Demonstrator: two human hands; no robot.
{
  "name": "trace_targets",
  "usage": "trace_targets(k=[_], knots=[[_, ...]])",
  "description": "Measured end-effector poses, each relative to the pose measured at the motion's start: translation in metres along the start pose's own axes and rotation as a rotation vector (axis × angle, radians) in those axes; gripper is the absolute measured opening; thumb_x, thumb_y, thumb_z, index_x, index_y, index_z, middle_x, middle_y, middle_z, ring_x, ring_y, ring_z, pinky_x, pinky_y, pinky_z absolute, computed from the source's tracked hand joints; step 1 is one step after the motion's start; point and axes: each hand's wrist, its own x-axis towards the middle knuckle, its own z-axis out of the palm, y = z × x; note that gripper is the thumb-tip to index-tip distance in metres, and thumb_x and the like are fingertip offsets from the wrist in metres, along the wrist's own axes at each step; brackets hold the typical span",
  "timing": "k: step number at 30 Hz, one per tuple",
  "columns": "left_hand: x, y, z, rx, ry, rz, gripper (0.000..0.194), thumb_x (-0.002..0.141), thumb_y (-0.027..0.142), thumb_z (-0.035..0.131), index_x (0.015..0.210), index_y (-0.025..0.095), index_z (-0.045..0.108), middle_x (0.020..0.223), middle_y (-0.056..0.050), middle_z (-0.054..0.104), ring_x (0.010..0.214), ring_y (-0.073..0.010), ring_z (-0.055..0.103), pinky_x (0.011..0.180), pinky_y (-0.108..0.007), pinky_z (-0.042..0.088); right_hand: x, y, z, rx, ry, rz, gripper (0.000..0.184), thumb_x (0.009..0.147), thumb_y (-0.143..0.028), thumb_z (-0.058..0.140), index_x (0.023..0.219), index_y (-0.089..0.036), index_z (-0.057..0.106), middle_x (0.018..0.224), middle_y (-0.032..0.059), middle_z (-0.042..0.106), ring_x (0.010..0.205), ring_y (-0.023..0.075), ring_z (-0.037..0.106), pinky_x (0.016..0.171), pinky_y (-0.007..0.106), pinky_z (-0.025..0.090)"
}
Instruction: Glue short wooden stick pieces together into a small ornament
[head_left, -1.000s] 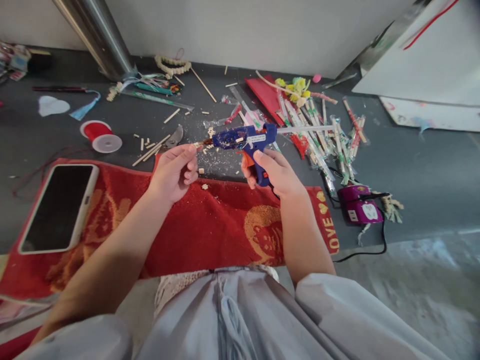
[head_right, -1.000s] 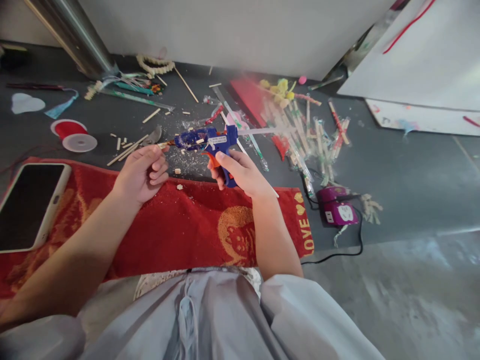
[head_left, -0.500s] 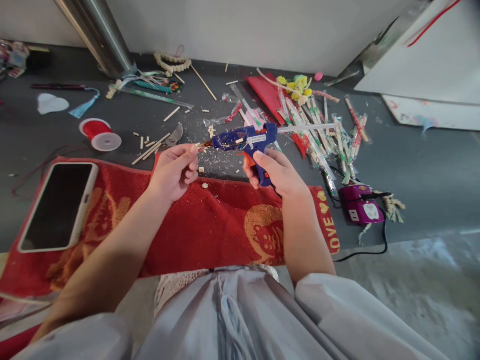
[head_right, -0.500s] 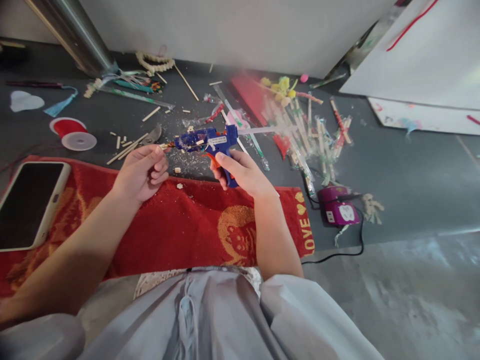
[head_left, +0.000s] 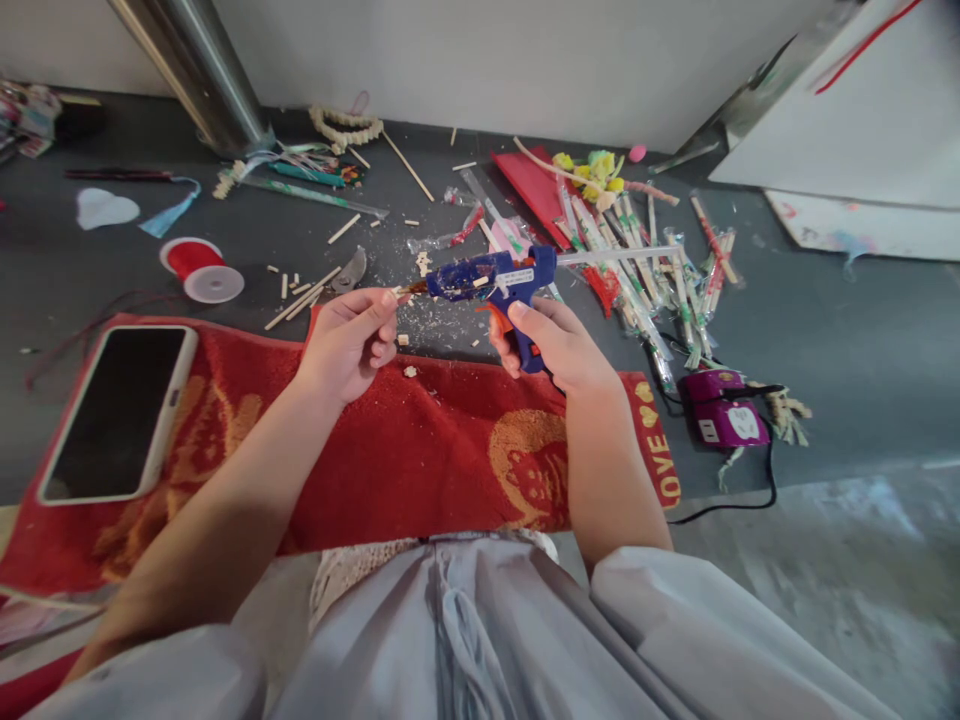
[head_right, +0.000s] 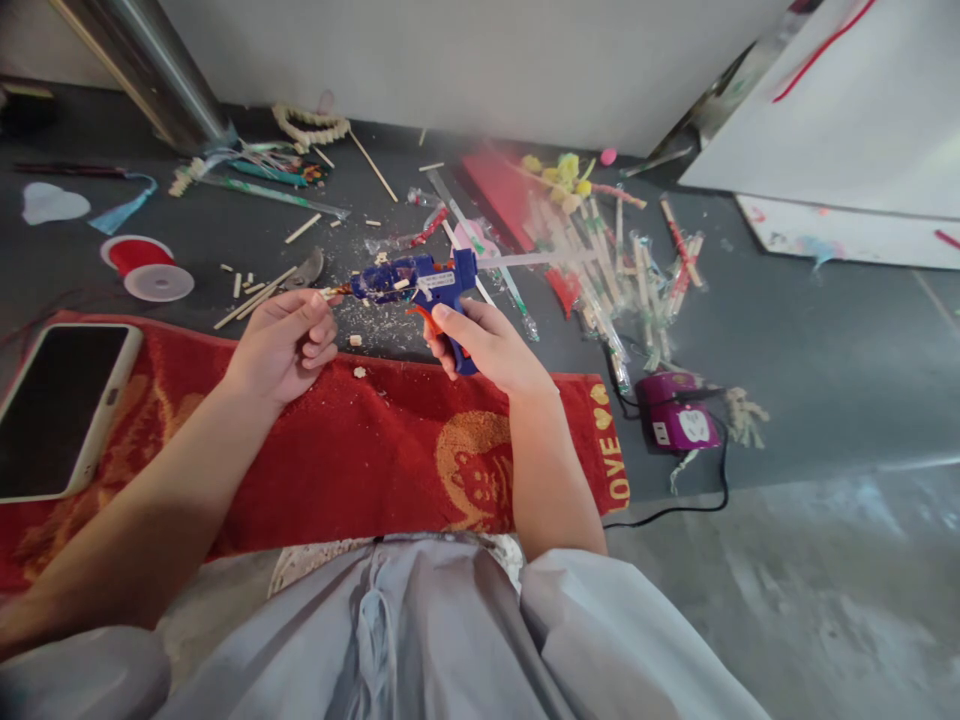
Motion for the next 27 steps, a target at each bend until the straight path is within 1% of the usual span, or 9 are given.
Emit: trace_targets(k=[5, 8, 12, 18, 24, 27], knots=[[0.0009, -0.0009, -0.0009, -0.022, -0.010, 0.014, 0.019, 0.080, 0.014, 0.067, 0.062, 0.014, 0.059, 0.044, 0.006, 0.045, 0.034, -0.0019, 0.036, 0.032, -0.011, 0.025, 0.0000, 0.0000, 0.0001, 0.006, -0.015, -0.010, 0.044, 0.077, -0.057, 0.067, 0.072, -0.015, 0.059, 0.058, -0.0038, 0.057, 0.042, 0.0037, 0.053, 0.040, 0.016, 0.044], [0.0007, -0.0010, -0.0007, 0.004, 0.002, 0.024, 0.018, 0.081, 0.014, 0.065, 0.064, 0.014, 0.061, 0.044, 0.006, 0.045, 0.034, -0.0020, 0.036, 0.032, -0.012, 0.025, -0.0001, 0.0002, 0.0002, 0.010, -0.019, -0.013, 0.043, 0.078, -0.057, 0.067, 0.072, -0.015, 0.059, 0.058, -0.0040, 0.057, 0.042, 0.0037, 0.053, 0.040, 0.016, 0.045], [0.0014, -0.0016, -0.0007, 0.035, 0.013, 0.037, 0.019, 0.080, 0.013, 0.065, 0.063, 0.015, 0.059, 0.044, 0.006, 0.045, 0.034, -0.0019, 0.036, 0.032, -0.012, 0.025, 0.0004, 0.0003, 0.0002, 0.018, -0.020, -0.019, 0.044, 0.077, -0.057, 0.068, 0.072, -0.014, 0.059, 0.058, -0.0039, 0.057, 0.042, 0.0036, 0.053, 0.039, 0.016, 0.044], [0.0028, -0.0035, -0.0030, 0.004, 0.000, 0.042, 0.018, 0.082, 0.013, 0.063, 0.065, 0.014, 0.062, 0.044, 0.005, 0.047, 0.034, -0.0021, 0.036, 0.031, -0.011, 0.026, 0.0017, 0.0005, 0.0006, 0.020, -0.026, -0.018, 0.044, 0.077, -0.057, 0.068, 0.071, -0.014, 0.058, 0.057, -0.0042, 0.057, 0.042, 0.0035, 0.053, 0.039, 0.016, 0.044], [0.0022, -0.0016, -0.0012, 0.029, 0.012, 0.032, 0.018, 0.081, 0.016, 0.067, 0.063, 0.015, 0.061, 0.044, 0.006, 0.046, 0.034, -0.0015, 0.036, 0.032, -0.011, 0.025, 0.0009, 0.0009, 0.0000, 0.007, -0.028, -0.023, 0.044, 0.079, -0.057, 0.067, 0.072, -0.014, 0.058, 0.058, -0.0039, 0.057, 0.043, 0.0035, 0.053, 0.040, 0.016, 0.044], [0.0023, -0.0018, -0.0018, 0.022, 0.000, 0.038, 0.018, 0.079, 0.018, 0.070, 0.064, 0.015, 0.061, 0.044, 0.006, 0.046, 0.034, -0.0018, 0.036, 0.032, -0.011, 0.025, 0.0003, 0.0001, 0.0000, -0.003, -0.014, -0.008, 0.044, 0.078, -0.058, 0.067, 0.073, -0.015, 0.058, 0.059, -0.0041, 0.057, 0.043, 0.0035, 0.053, 0.040, 0.016, 0.044]])
